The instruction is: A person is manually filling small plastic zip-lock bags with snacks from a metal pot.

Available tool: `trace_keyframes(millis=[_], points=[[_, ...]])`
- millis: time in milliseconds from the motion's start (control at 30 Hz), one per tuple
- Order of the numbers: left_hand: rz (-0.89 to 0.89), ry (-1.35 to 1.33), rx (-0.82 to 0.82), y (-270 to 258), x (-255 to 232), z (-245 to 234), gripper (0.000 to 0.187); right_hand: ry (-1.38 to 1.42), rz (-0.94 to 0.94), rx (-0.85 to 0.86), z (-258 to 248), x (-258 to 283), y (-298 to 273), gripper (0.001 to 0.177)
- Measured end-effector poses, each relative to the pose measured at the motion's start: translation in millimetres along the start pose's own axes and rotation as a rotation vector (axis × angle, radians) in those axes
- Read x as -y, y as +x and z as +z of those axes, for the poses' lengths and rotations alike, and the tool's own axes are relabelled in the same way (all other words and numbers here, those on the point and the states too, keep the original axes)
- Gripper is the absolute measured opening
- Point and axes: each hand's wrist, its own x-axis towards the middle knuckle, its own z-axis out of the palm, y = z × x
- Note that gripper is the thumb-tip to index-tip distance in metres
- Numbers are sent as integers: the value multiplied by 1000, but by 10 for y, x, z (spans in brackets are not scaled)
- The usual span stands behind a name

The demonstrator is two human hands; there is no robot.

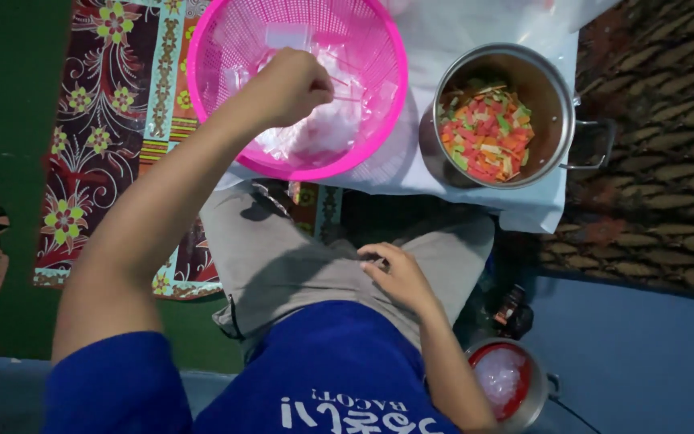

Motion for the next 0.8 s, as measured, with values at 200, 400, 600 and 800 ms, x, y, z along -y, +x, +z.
trace_keyframes(millis=[200,400,600,800], points=[[109,-235,-275,-809,-499,-151,7,217,-327,-296,-106,453,-186,14],[-28,-520,-281,-1505,-999,448,8,433,-409,-428,-121,956,-219,14],[-339,-750,-244,-1778,-921,1058,9,367,-39,-383,150,716,-7,30],[-472,-807,-118,-1844,-794,1235,7,464,249,-355,280,559,84,26]])
